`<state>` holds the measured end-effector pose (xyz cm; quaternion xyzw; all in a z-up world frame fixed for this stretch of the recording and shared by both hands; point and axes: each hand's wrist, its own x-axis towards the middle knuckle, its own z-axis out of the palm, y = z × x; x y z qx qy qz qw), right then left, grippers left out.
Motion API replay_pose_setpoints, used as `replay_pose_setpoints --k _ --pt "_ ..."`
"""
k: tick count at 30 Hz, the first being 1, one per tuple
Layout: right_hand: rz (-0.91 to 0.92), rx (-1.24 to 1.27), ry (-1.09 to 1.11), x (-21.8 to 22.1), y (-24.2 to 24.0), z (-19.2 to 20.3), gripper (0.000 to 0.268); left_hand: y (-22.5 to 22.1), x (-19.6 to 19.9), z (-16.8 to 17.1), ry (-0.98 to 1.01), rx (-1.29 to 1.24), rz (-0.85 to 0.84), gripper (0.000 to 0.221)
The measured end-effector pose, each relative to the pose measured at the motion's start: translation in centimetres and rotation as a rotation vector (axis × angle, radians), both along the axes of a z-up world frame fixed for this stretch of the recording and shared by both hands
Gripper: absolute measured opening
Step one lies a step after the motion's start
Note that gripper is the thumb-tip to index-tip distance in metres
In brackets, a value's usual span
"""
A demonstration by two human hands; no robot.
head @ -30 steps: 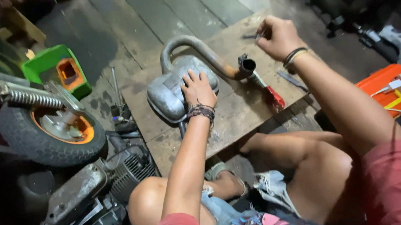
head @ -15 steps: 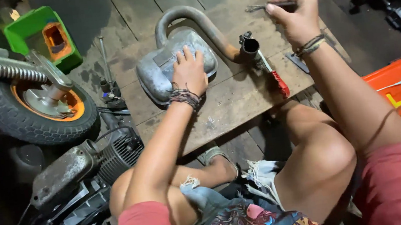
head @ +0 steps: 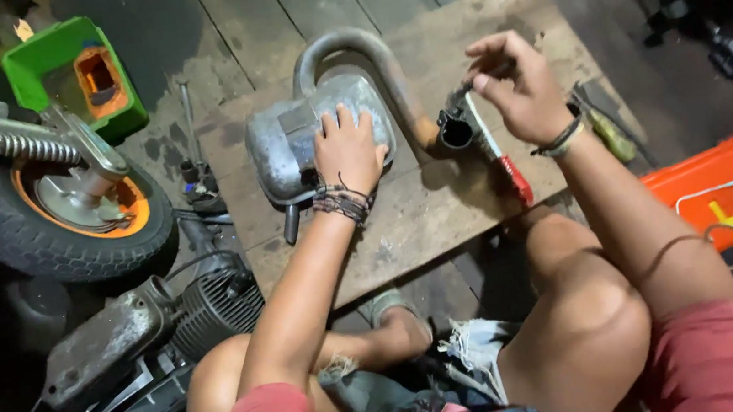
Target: Cleaning a motorcycle exhaust pipe using a wire brush and a scraper to remove dirt and carbon buildup.
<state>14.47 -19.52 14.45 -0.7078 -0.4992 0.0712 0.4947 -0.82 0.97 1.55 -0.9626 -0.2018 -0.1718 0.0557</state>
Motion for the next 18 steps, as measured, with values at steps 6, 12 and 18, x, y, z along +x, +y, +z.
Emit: replay_pose_setpoints --k 6,12,18 --pt "0.054 -0.286 -0.132 -0.8 1.7 0.0 0.027 -0.2 -0.2 0.0 -0.006 -0.030 -0.013 0.067" --pt "-0.206 -0.102 -0.346 0.8 0.4 0.6 0.029 -0.4 0.3 -1.3 -0.003 0.005 0.035 0.066" --pt "-0.084 -0.594 -0.149 -2.0 3.8 2.2 0.021 -0.5 -0.1 -0.5 0.023 0.013 0.025 0.061"
